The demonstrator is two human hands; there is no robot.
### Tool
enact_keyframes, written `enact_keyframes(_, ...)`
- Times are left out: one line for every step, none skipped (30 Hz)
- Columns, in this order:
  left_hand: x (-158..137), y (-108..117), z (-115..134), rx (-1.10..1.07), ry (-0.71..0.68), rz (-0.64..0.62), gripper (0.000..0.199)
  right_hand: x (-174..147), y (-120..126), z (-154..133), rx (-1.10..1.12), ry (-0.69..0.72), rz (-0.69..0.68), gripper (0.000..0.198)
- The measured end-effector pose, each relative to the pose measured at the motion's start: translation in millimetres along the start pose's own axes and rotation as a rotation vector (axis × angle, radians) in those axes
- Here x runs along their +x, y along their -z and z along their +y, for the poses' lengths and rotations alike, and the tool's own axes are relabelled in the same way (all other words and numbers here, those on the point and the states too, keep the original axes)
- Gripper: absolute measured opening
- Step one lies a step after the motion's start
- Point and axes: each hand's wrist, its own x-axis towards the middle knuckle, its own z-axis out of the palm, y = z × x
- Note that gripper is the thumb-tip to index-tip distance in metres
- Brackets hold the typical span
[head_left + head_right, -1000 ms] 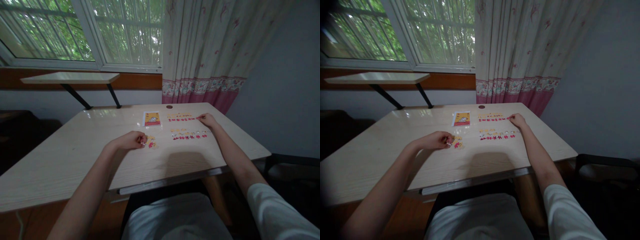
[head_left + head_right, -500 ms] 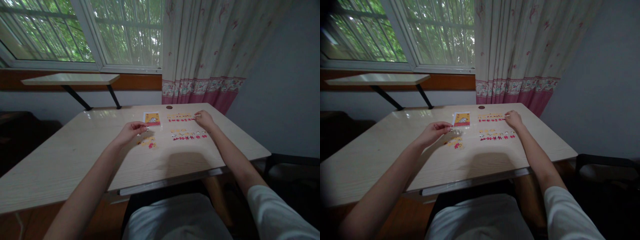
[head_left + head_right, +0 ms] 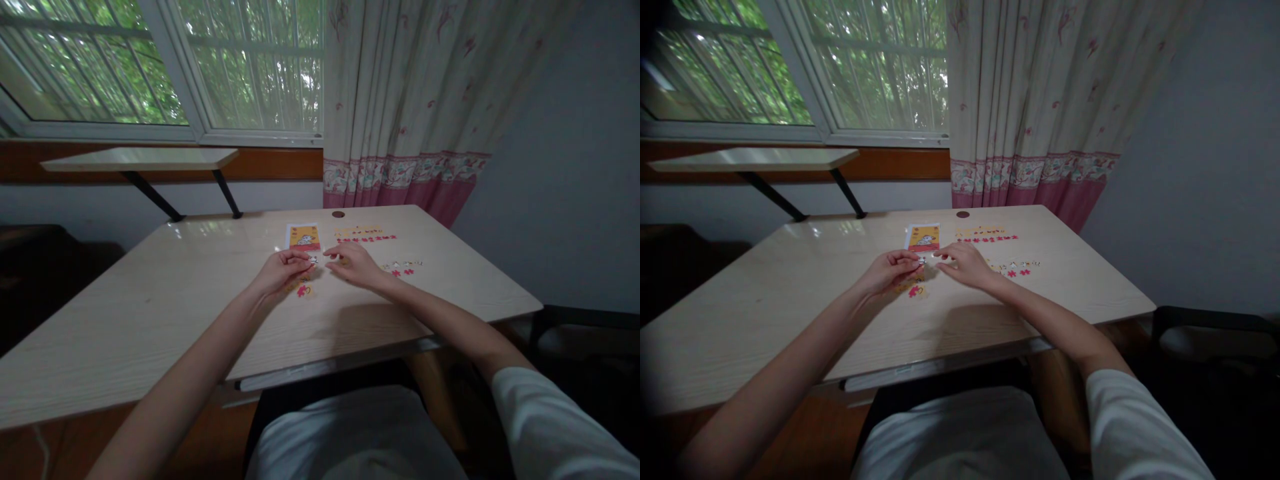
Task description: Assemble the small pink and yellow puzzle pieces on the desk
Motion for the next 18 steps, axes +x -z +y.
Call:
enact_keyframes(-0.2,-1.5,-0.7,-0.017,0.014,0.003,0.032,-0.6,-2.7,-4.7,0.011,-0.010,0.015,0.020)
enact_keyframes(-0.4,-2.8,-1.4,-0.033,0.027,0.007,0.032,-1.2,-4.8,-8.3,0.016,-0.018,0.028,0.021)
enact_keyframes(-0.7,-3.9,-1.9,-0.045,0.038,0.008,0.033,-1.6,-6.4,-11.0,0.016,-0.021,0.036,0.020)
enact_keyframes(-1.1,-4.6,-2.4,-0.042,0.045,0.004,0.032,-1.9,-7.5,-12.8,0.014,-0.019,0.040,0.019)
enact_keyframes(-1.6,-5.0,-2.9,-0.032,0.047,-0.001,0.031,-2.1,-8.3,-13.9,0.013,-0.014,0.044,0.019)
enact_keyframes(-2.0,-5.2,-3.4,-0.018,0.049,-0.008,0.030,-2.4,-8.8,-14.4,0.013,-0.007,0.051,0.018)
enact_keyframes(-2.3,-5.1,-3.8,-0.004,0.047,-0.018,0.030,-2.6,-9.1,-14.6,0.014,-0.002,0.057,0.018)
enact_keyframes(-2.5,-4.9,-4.2,0.011,0.040,-0.032,0.032,-2.8,-9.2,-14.4,0.015,0.000,0.065,0.019)
enact_keyframes(-2.6,-4.6,-4.5,0.026,0.031,-0.050,0.034,-3.1,-9.2,-14.0,0.017,0.000,0.070,0.019)
enact_keyframes(-2.6,-4.2,-4.7,0.042,0.019,-0.066,0.037,-3.3,-9.2,-13.6,0.019,0.004,0.066,0.020)
enact_keyframes(-2.5,-3.8,-4.8,0.059,0.008,-0.081,0.040,-3.5,-9.1,-13.0,0.021,0.012,0.052,0.021)
enact_keyframes(-2.3,-3.5,-4.9,0.076,-0.003,-0.095,0.042,-3.7,-8.9,-12.4,0.022,0.025,0.033,0.022)
enact_keyframes(-2.1,-3.1,-4.9,0.092,-0.012,-0.105,0.045,-3.8,-8.8,-11.8,0.023,0.041,0.015,0.023)
enact_keyframes(-1.8,-2.8,-4.8,0.106,-0.016,-0.113,0.046,-4.0,-8.7,-11.1,0.022,0.060,-0.001,0.023)
enact_keyframes(-1.6,-2.4,-4.6,0.118,-0.019,-0.119,0.048,-4.2,-8.7,-10.4,0.020,0.078,-0.013,0.023)
enact_keyframes(-1.4,-2.0,-4.5,0.131,-0.021,-0.125,0.048,-4.4,-8.8,-9.7,0.018,0.093,-0.021,0.023)
enact_keyframes(-1.3,-1.6,-4.4,0.146,-0.022,-0.130,0.048,-4.7,-8.9,-8.9,0.016,0.104,-0.028,0.023)
enact_keyframes(-1.3,-1.2,-4.3,0.164,-0.022,-0.137,0.048,-5.1,-9.1,-8.1,0.015,0.110,-0.036,0.023)
